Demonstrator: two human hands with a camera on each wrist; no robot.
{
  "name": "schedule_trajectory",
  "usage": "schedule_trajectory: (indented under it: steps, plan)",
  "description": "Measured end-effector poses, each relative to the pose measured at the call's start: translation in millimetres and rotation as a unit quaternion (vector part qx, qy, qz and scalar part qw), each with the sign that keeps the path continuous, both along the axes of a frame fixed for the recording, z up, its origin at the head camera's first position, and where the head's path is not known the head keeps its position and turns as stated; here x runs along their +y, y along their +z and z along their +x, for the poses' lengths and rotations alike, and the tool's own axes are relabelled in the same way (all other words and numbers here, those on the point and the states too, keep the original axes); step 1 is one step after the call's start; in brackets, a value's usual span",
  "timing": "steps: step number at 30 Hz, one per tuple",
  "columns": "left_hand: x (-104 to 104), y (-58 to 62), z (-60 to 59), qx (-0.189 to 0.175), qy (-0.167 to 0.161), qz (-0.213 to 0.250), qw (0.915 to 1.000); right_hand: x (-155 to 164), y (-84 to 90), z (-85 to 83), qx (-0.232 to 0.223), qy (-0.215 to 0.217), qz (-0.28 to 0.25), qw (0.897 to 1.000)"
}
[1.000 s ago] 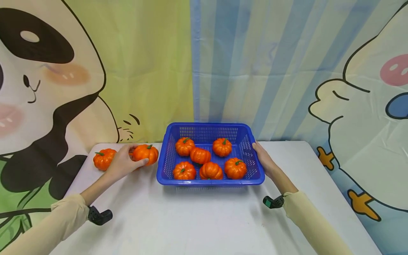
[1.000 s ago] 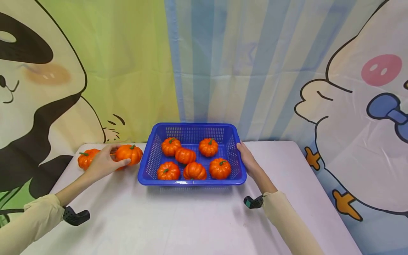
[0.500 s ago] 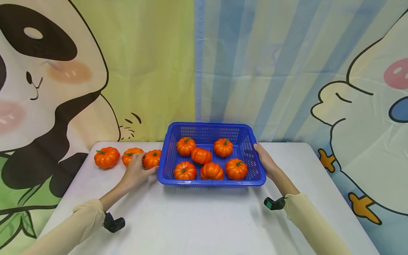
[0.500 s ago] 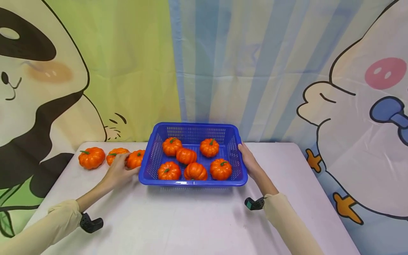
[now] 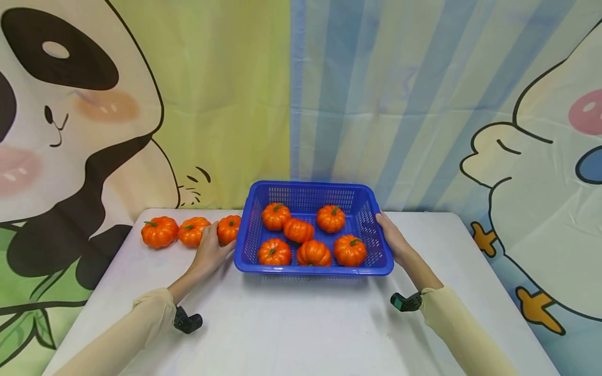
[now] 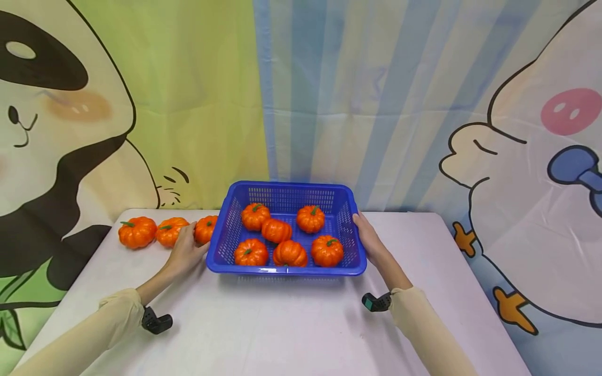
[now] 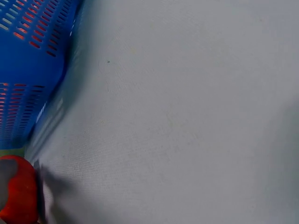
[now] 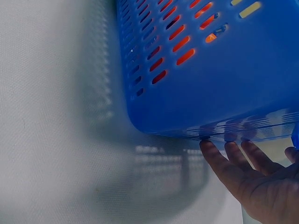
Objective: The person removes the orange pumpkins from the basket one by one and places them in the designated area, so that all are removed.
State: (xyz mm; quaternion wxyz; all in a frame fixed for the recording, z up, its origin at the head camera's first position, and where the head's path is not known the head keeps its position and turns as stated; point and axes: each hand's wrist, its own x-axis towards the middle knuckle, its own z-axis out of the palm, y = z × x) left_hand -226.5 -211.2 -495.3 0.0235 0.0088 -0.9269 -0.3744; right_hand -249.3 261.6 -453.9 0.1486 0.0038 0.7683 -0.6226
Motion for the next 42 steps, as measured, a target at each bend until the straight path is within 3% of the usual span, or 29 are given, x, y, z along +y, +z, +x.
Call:
schedule_trajectory:
  steps: [8, 14, 21, 26, 31, 35, 40, 42]
  plan:
    - [-2, 1.5, 7.0, 0.014, -0.009, -0.018, 0.9997, 1, 0.3, 0.5, 0.002, -0.001, 0.001, 1.000]
    - [-5, 19.6, 30.3, 0.024, -0.023, -0.050, 0.9982, 1, -1.1, -0.7, 0.003, -0.003, 0.008, 1.000]
    - [-8, 43.8, 59.4, 0.039, -0.064, 0.021, 0.9970, 1, -1.7, -0.8, 0.006, 0.002, 0.003, 1.000]
    - [-7, 46.4, 77.7, 0.034, -0.094, 0.036, 0.9944, 1, -1.2, -0.1, 0.006, 0.002, 0.003, 1.000]
    - [-4, 48.3, 88.3, 0.043, -0.107, 0.040, 0.9925, 1, -1.6, -0.2, 0.005, 0.000, 0.004, 1.000]
    - [2, 52.8, 91.6, 0.082, -0.119, 0.044, 0.9885, 1, -2.1, -0.2, 0.005, -0.001, 0.001, 1.000]
    - [18, 63.5, 92.0, 0.171, -0.163, 0.036, 0.9710, 1, -2.3, 0.0, 0.005, -0.004, -0.012, 1.000]
    - [27, 70.5, 90.7, 0.182, -0.182, 0.036, 0.9656, 1, -2.1, 0.5, 0.005, -0.001, -0.012, 1.000]
